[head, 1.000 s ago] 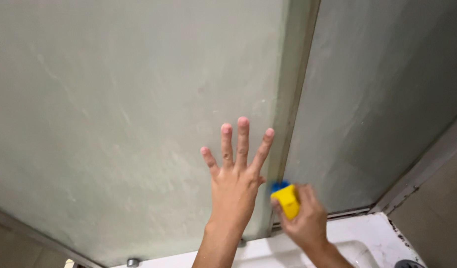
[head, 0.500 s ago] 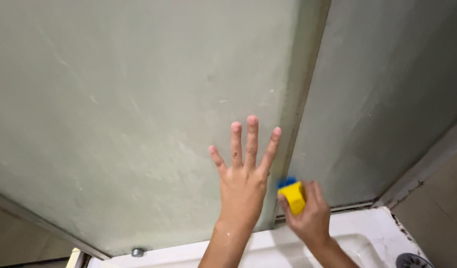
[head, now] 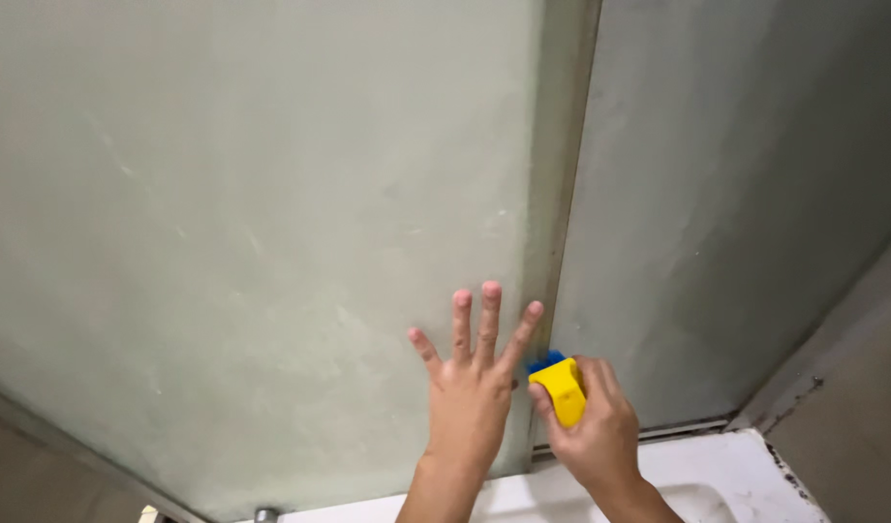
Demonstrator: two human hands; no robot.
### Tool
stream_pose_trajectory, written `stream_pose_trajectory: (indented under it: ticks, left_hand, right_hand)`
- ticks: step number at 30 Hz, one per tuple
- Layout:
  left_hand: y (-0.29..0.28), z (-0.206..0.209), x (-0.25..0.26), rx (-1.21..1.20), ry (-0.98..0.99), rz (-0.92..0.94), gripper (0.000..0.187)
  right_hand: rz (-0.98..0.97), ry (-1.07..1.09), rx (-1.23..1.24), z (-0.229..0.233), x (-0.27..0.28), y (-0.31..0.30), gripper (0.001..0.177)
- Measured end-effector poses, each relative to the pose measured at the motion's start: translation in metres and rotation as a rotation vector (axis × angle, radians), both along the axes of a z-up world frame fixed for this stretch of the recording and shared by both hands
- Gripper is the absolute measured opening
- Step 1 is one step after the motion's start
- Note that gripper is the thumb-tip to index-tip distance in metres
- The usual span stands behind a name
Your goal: The person scrubs the interior surfaces of a shower stall using a yellow and blue sponge. They clean the vertical glass panels and the bottom edge where the glass meets the shower base, moving systematically from top to bottom.
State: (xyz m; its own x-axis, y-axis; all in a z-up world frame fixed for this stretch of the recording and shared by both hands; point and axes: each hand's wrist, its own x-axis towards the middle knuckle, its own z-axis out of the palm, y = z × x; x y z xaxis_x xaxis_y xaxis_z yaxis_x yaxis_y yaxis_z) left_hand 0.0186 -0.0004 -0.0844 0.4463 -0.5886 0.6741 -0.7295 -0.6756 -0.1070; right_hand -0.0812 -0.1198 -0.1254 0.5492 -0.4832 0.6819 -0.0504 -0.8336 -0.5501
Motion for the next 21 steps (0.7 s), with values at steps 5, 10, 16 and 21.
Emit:
stream_pose_trajectory:
  ticks: [5,10,16,21]
  left_hand:
    - [-0.002,-0.002,0.000,0.040,0.027,0.002,0.106]
    - [0.000,-0.002,0.000,0.046,0.067,-0.051,0.106]
    - [0.014,0.009,-0.003,0.088,0.032,-0.061,0.101]
    - [0.035,0.022,-0.007,0.251,-0.015,0.044,0.099]
  right_hand:
    - [0.055,0.092,-0.034,-0.011,-0.007,-0.002,0.050]
    - [0.038,-0.014,0.025,-0.001,0.000,-0.004,0.045]
    - [0.044,-0.123,-0.002,0.011,0.001,-0.002,0.045]
    - [0.047,-0.020,0.019,0.013,0.005,0.008,0.043]
